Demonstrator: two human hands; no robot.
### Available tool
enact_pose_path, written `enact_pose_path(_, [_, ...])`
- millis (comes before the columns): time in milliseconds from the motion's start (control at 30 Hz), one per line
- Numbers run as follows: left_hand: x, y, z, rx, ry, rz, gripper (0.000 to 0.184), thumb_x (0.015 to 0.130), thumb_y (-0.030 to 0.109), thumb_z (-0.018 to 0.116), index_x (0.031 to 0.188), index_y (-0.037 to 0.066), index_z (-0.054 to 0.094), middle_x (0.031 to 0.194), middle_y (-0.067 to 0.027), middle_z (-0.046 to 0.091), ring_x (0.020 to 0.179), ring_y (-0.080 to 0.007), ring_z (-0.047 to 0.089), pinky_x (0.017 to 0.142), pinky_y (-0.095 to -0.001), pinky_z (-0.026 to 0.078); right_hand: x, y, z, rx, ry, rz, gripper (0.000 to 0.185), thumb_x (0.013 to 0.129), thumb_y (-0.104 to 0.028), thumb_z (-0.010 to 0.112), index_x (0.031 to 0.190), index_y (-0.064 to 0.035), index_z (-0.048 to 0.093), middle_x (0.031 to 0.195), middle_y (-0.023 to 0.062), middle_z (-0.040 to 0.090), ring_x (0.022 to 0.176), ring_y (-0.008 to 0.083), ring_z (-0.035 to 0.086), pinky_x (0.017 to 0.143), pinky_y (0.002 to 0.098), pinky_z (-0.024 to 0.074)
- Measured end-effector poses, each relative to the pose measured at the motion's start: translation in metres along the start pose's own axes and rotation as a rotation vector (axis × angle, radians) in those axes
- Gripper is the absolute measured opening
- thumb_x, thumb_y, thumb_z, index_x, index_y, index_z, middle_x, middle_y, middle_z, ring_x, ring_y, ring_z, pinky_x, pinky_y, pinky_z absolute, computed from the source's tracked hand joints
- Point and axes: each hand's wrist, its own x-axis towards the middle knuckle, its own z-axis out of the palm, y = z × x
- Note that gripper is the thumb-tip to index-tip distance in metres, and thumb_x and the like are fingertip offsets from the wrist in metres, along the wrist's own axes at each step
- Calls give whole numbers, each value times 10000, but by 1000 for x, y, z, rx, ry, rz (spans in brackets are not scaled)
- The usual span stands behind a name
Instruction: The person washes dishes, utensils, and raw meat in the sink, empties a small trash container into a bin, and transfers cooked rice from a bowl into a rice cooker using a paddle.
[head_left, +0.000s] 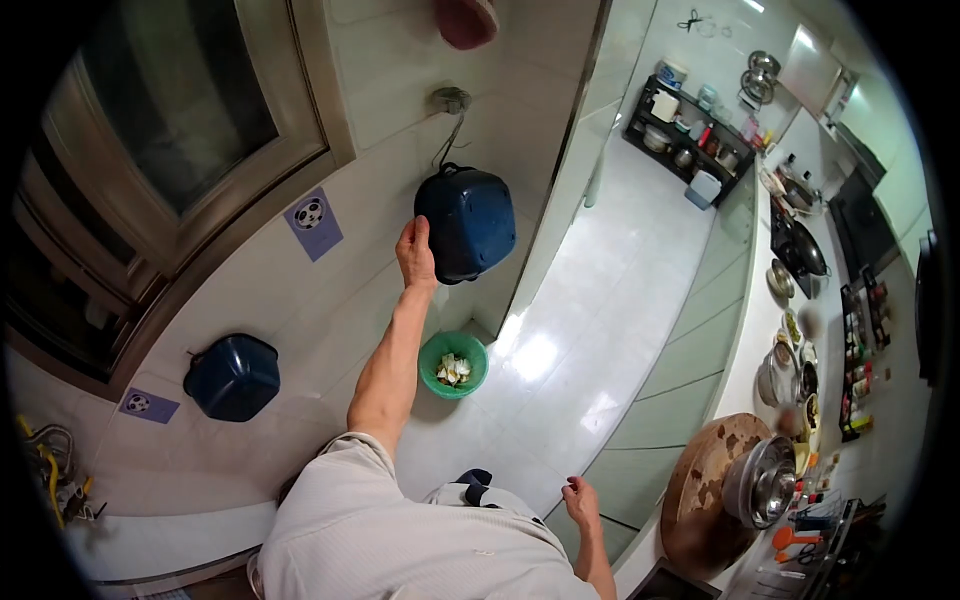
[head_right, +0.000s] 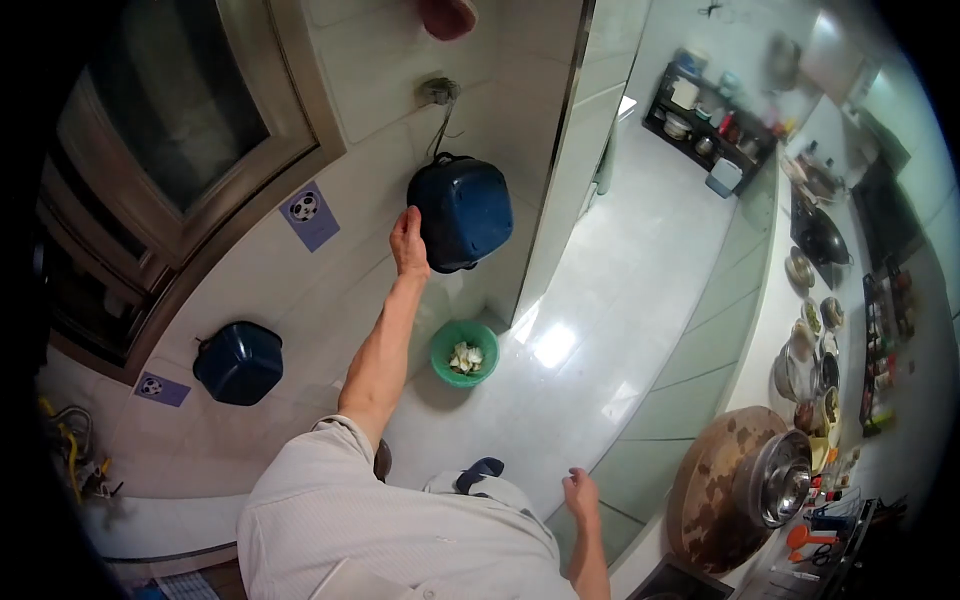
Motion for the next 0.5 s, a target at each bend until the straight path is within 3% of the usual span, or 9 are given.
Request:
enact_pose_path(267, [7, -3, -14, 123, -155, 44, 365, 959, 348, 654, 1095, 11, 690, 973, 4, 656, 898, -105, 536, 847, -254, 433, -1, 5, 8, -85, -73, 37, 411, 827, -208, 598, 1162, 25, 642, 939, 188, 725, 861, 294, 705, 789, 383, 542])
enact_pose_path(500, [-6, 20, -8, 184, -257, 145, 355, 972, 309, 639, 1135, -3, 681, 987, 0, 669, 915, -102, 554, 865, -252, 438, -8, 32, 21, -110, -76, 44, 407, 828, -213, 615, 1150, 34, 644, 916, 171, 728, 788, 258, 705, 758, 371, 545])
